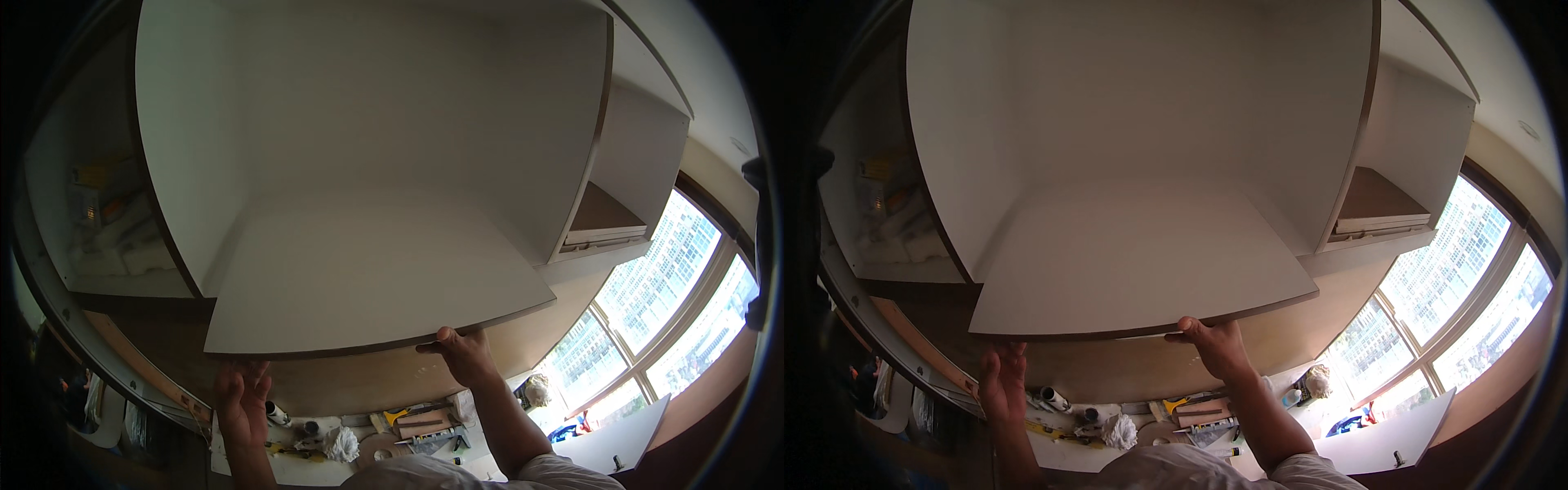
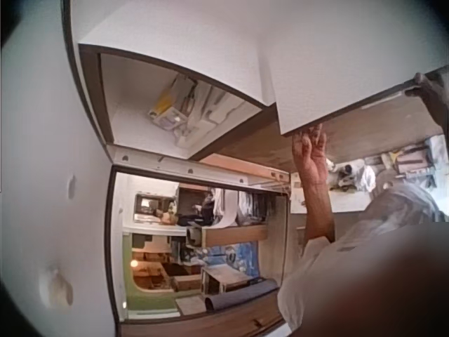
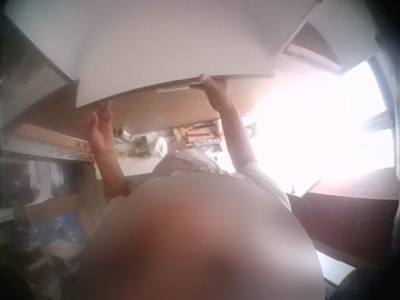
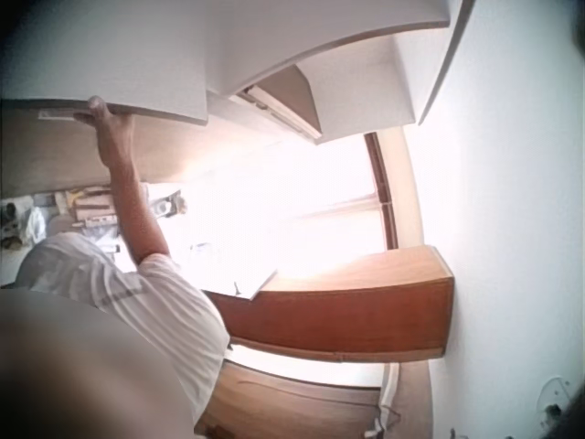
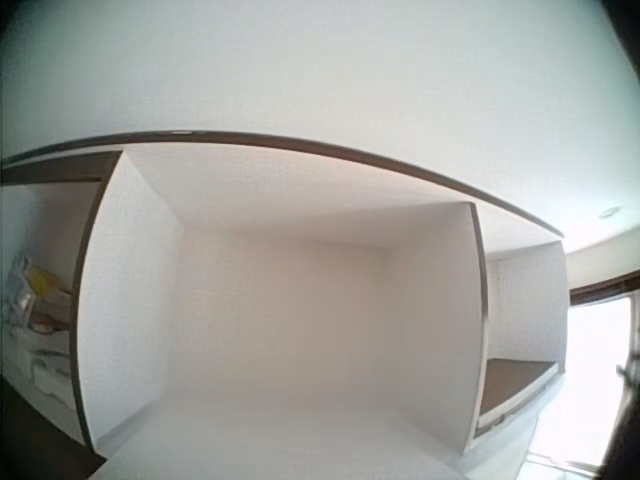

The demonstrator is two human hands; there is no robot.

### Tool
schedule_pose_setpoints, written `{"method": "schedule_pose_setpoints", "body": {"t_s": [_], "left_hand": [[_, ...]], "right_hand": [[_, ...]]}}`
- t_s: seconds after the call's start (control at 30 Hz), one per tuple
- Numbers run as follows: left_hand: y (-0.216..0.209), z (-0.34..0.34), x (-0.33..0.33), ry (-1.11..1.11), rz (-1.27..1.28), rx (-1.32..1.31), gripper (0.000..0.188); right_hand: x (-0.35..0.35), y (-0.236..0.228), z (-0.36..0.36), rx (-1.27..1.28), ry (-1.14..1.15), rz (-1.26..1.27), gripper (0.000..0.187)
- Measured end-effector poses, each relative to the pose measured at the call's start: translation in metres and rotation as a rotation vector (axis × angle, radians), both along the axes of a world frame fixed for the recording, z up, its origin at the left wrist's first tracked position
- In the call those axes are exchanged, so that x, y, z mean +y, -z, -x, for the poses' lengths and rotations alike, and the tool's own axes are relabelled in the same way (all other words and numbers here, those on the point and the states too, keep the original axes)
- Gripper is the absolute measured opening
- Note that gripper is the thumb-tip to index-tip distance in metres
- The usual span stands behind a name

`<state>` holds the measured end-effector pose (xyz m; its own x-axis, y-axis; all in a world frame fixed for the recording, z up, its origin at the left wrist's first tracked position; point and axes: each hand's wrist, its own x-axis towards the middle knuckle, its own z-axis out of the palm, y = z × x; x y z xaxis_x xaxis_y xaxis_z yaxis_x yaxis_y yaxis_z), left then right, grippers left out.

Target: The person applies sealant to the edges of a cabinet interior using a caulking gun, then wipes the surface with a cloth. The person places a wooden shelf into the cabinet and adjusts its position.

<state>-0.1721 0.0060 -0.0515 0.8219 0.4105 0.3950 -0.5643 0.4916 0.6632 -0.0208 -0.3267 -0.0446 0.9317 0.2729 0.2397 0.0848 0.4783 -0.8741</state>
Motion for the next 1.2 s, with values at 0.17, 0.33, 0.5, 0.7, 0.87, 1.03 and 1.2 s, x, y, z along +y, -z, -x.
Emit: {"method": "schedule_pose_setpoints", "body": {"t_s": [0.17,0.33,0.5,0.7,0.87,1.03,1.2], "left_hand": [[0.003,-0.025,0.013,-0.153,0.03,0.153,0.046],[-0.007,-0.057,0.008,-0.273,0.01,0.144,0.051],[-0.01,-0.09,0.007,-0.415,0.031,0.172,0.062],[-0.01,-0.112,0.0,-0.613,0.027,0.149,0.074],[-0.015,-0.118,-0.003,-0.682,0.005,0.185,0.077],[-0.012,-0.121,0.001,-0.723,-0.015,0.166,0.072],[-0.016,-0.127,0.009,-0.777,-0.139,0.248,0.066]], "right_hand": [[-0.055,-0.008,-0.005,-0.052,0.246,-0.024,0.07],[-0.061,-0.011,-0.028,-0.01,0.443,0.111,0.052],[-0.06,-0.012,-0.047,-0.013,0.481,0.063,0.049],[-0.078,-0.011,-0.066,-0.079,0.598,0.152,0.048],[-0.096,-0.012,-0.072,-0.049,0.721,0.077,0.047],[-0.114,-0.018,-0.077,-0.124,0.886,0.13,0.056],[-0.113,-0.028,-0.094,-0.291,1.115,0.597,0.037]]}}
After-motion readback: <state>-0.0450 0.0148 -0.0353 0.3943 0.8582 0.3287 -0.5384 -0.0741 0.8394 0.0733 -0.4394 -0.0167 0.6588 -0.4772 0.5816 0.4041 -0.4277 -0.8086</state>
